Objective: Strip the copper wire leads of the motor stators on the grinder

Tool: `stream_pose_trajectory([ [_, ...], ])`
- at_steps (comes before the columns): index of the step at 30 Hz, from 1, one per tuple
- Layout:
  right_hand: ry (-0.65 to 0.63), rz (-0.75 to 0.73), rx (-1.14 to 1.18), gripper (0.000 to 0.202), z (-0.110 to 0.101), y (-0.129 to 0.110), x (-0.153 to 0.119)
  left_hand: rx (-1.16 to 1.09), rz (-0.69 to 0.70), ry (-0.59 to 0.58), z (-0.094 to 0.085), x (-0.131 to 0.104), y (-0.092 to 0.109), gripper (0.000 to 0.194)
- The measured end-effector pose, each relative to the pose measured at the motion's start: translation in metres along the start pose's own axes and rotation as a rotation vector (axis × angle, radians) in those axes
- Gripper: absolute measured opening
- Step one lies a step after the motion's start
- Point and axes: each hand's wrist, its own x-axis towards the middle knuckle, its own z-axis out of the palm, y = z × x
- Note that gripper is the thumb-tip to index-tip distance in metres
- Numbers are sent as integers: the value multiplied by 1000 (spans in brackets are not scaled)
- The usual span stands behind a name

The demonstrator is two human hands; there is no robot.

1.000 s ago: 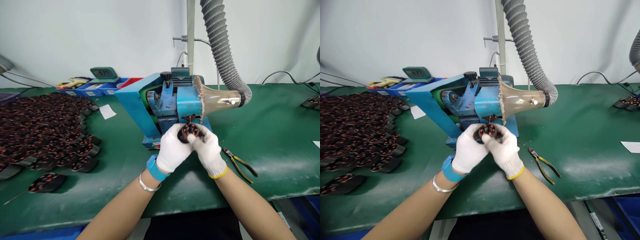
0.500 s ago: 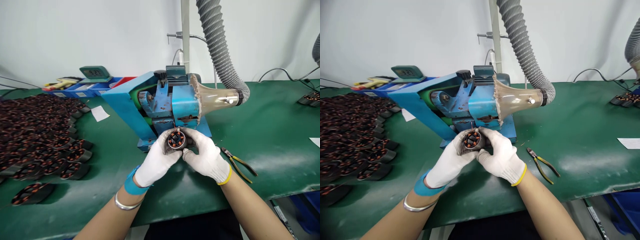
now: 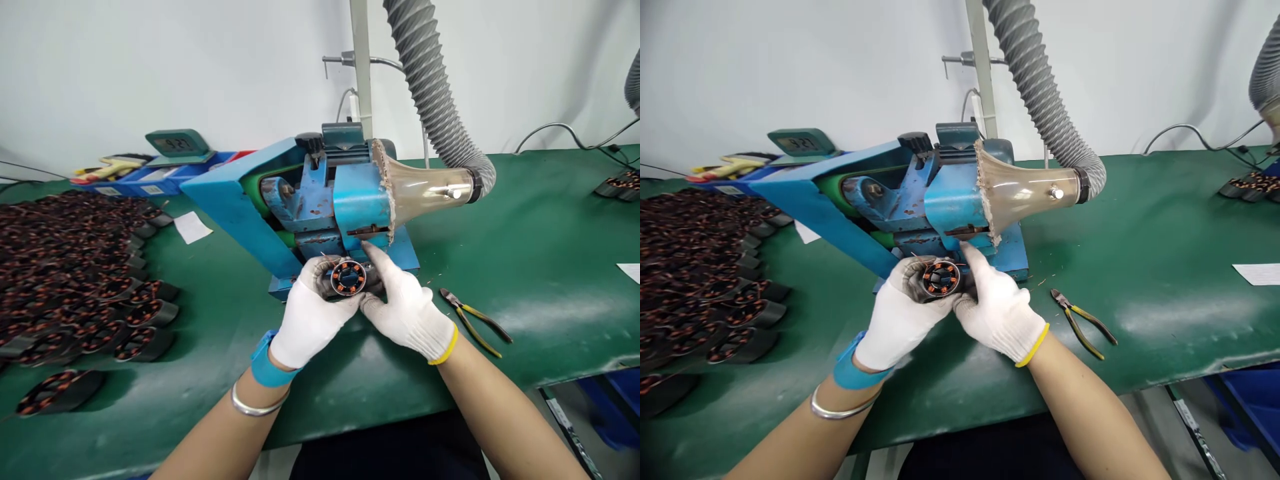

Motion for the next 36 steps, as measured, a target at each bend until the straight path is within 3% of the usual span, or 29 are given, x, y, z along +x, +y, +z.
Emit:
stream_pose_trajectory([
  [5, 79, -77, 525, 76, -22, 9, 8, 131, 50, 40, 1, -1, 1, 46],
  [7, 99, -89, 553, 78, -28, 11, 10, 136, 66, 70, 2, -2, 0, 47],
  [11, 93, -87, 90, 93, -18, 6, 5, 149, 120, 75, 2, -4, -6, 48],
  [14, 80, -1, -282, 98, -5, -1, -1, 185, 139, 54, 2, -6, -9, 46],
  [17, 19, 0, -378, 93, -1, -3, -3, 204, 157, 34, 1, -7, -10, 45],
  [19, 62, -57, -262, 89, -4, -1, -2, 223, 175, 34, 0, -7, -10, 43],
  [23, 173, -173, 307, 81, -16, 7, 5, 284, 221, 76, -1, -5, -13, 42],
  [25, 180, -216, 433, 79, -19, 9, 6, 284, 258, 88, -1, -5, -16, 43],
  [27, 175, -268, 283, 78, -19, 7, 4, 260, 296, 73, 0, -5, -20, 44],
  [31, 73, -399, -337, 67, -12, 2, -3, 192, 347, 15, -1, -7, -27, 44],
  [34, 41, -355, -617, 46, -10, 2, -4, 177, 371, 9, -2, -6, -31, 46],
  [36, 45, -333, -673, 36, -13, 5, -3, 175, 400, 21, -2, -6, -32, 49],
])
